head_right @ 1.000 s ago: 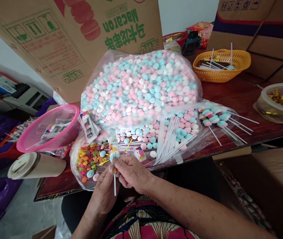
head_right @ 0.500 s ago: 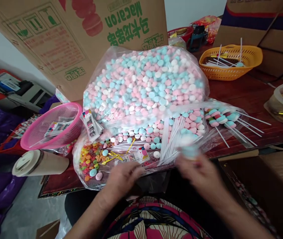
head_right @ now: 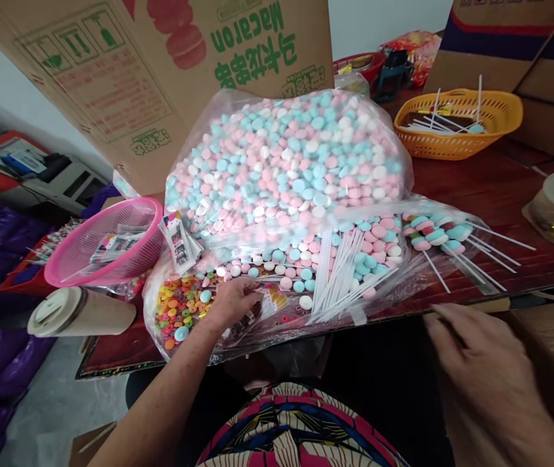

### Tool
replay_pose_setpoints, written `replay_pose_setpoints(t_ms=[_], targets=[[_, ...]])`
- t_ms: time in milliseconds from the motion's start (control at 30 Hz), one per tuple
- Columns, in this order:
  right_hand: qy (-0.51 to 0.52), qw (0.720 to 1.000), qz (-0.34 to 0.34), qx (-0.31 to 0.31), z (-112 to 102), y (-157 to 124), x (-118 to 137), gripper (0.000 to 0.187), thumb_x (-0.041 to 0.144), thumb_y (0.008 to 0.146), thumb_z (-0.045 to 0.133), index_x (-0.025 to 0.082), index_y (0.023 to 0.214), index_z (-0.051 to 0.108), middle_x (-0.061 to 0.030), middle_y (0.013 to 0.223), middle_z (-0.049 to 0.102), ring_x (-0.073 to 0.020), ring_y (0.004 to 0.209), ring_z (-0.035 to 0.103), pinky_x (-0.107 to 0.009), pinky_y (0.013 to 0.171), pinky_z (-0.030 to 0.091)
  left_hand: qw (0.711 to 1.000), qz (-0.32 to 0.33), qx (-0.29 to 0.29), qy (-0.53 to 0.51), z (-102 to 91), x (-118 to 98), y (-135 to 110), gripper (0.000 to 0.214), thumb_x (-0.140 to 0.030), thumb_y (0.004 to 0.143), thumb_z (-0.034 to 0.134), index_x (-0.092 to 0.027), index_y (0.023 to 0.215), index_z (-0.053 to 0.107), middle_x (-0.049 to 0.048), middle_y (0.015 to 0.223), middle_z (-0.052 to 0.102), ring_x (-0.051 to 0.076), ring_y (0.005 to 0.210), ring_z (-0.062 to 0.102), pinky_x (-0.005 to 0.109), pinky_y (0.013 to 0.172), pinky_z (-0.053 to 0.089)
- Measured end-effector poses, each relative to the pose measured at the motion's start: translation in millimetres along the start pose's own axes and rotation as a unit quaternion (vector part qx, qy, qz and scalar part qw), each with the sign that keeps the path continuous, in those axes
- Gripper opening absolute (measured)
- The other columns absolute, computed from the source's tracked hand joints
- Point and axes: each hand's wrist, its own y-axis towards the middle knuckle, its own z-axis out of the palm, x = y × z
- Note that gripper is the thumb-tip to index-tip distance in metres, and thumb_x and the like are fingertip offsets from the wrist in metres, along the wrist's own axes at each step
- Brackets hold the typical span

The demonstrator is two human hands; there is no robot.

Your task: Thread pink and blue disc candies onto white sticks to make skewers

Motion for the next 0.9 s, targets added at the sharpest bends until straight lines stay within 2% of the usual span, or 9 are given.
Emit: replay_pose_setpoints(t_ms=[133, 267, 367, 433, 500, 600, 667, 767, 900], targets=[[0.080, 0.982, -0.170, 0.006, 43.1, 43.0, 63.7, 0.013, 0.026, 0.086, 0.053, 0.024, 0.094, 0.064, -0.0082, 0.086, 0.066, -0.0221, 0.082, 0.060, -0.039, 0.077, 0.047, 0.999, 0.039, -0.022, 0.007, -23.1, 11.6, -2.5, 0.026, -0.032, 0.090, 0.044, -0.021, 0.086, 0.068, 0.0034, 0.089, 0.068, 0.020, 0.088, 0.057, 0.033, 0.083, 0.036], [0.079, 0.959, -0.259, 0.088, 77.3, 82.6, 145.3, 0.028, 0.028, 0.086, 0.050, 0.015, 0.108, 0.060, -0.0140, 0.112, 0.059, -0.0282, 0.105, 0.049, -0.046, 0.088, 0.038, 0.986, 0.129, -0.047, 0.098, -54.5, -5.3, -13.0, 0.025, -0.022, 0.089, 0.044, -0.025, 0.104, 0.064, 0.0057, 0.106, 0.066, 0.024, 0.098, 0.055, 0.043, 0.091, 0.030], [0.144, 0.931, -0.291, 0.167, 96.3, 91.4, 176.1, 0.018, 0.019, 0.085, 0.044, 0.015, 0.083, 0.062, -0.0087, 0.086, 0.062, -0.0220, 0.087, 0.051, -0.040, 0.080, 0.037, 0.980, 0.155, -0.080, 0.092, -65.9, -16.9, -25.2, 0.025, -0.020, 0.088, 0.045, -0.024, 0.106, 0.062, 0.0065, 0.108, 0.065, 0.025, 0.101, 0.055, 0.046, 0.096, 0.027], [0.223, 0.930, -0.224, 0.189, 101.9, 86.2, 180.2, 0.021, 0.019, 0.085, 0.043, 0.016, 0.069, 0.056, -0.0041, 0.069, 0.056, -0.0172, 0.073, 0.049, -0.034, 0.071, 0.037, 0.981, 0.139, -0.132, 0.001, -62.1, -17.7, -33.6, 0.025, -0.026, 0.086, 0.050, -0.022, 0.109, 0.060, 0.0080, 0.114, 0.062, 0.025, 0.104, 0.054, 0.044, 0.096, 0.031], [0.310, 0.914, -0.098, 0.241, 101.1, 76.7, 175.9, 0.023, 0.026, 0.085, 0.046, 0.017, 0.065, 0.051, -0.0003, 0.063, 0.050, -0.0136, 0.063, 0.045, -0.028, 0.060, 0.036, 0.973, 0.102, -0.164, -0.123, -51.2, -15.4, -40.1, 0.027, -0.032, 0.082, 0.058, -0.019, 0.105, 0.061, 0.0080, 0.105, 0.064, 0.023, 0.096, 0.056, 0.037, 0.086, 0.040], [0.393, 0.860, 0.043, 0.322, 91.7, 65.8, 164.7, 0.023, 0.034, 0.084, 0.050, 0.018, 0.067, 0.049, 0.0021, 0.063, 0.049, -0.0114, 0.058, 0.045, -0.023, 0.052, 0.034, 0.951, 0.061, -0.106, -0.284, -34.8, -13.0, -44.6, 0.015, -0.032, 0.079, 0.059, -0.017, 0.077, 0.061, 0.0010, 0.072, 0.062, 0.015, 0.068, 0.055, 0.026, 0.065, 0.042], [0.404, 0.849, 0.038, 0.339, 83.8, 64.4, 159.5, 0.015, 0.032, 0.081, 0.054, 0.018, 0.076, 0.054, 0.0001, 0.074, 0.055, -0.0127, 0.069, 0.050, -0.023, 0.058, 0.037, 0.936, 0.078, -0.046, -0.340, -31.5, -14.3, -44.4, 0.019, -0.031, 0.081, 0.057, -0.016, 0.069, 0.059, -0.0010, 0.064, 0.059, 0.012, 0.061, 0.052, 0.023, 0.060, 0.041], [0.388, 0.847, -0.048, 0.359, 76.2, 67.2, 156.5, 0.007, 0.023, 0.080, 0.055, 0.017, 0.083, 0.058, -0.0015, 0.081, 0.057, -0.0131, 0.075, 0.051, -0.024, 0.065, 0.039, 0.930, 0.142, 0.007, -0.339, -37.2, -19.8, -42.6, 0.019, -0.031, 0.083, 0.054, -0.017, 0.074, 0.062, 0.0005, 0.070, 0.062, 0.013, 0.068, 0.054, 0.024, 0.066, 0.042], [0.336, 0.898, -0.080, 0.271, 76.4, 67.6, 152.7, 0.018, 0.023, 0.084, 0.048, 0.018, 0.067, 0.049, -0.0002, 0.068, 0.051, -0.0118, 0.065, 0.045, -0.024, 0.060, 0.036, 0.951, 0.125, -0.027, -0.280, -37.8, -32.1, -43.3, 0.017, -0.034, 0.082, 0.055, -0.020, 0.087, 0.063, 0.0031, 0.083, 0.064, 0.018, 0.078, 0.055, 0.028, 0.072, 0.041]])
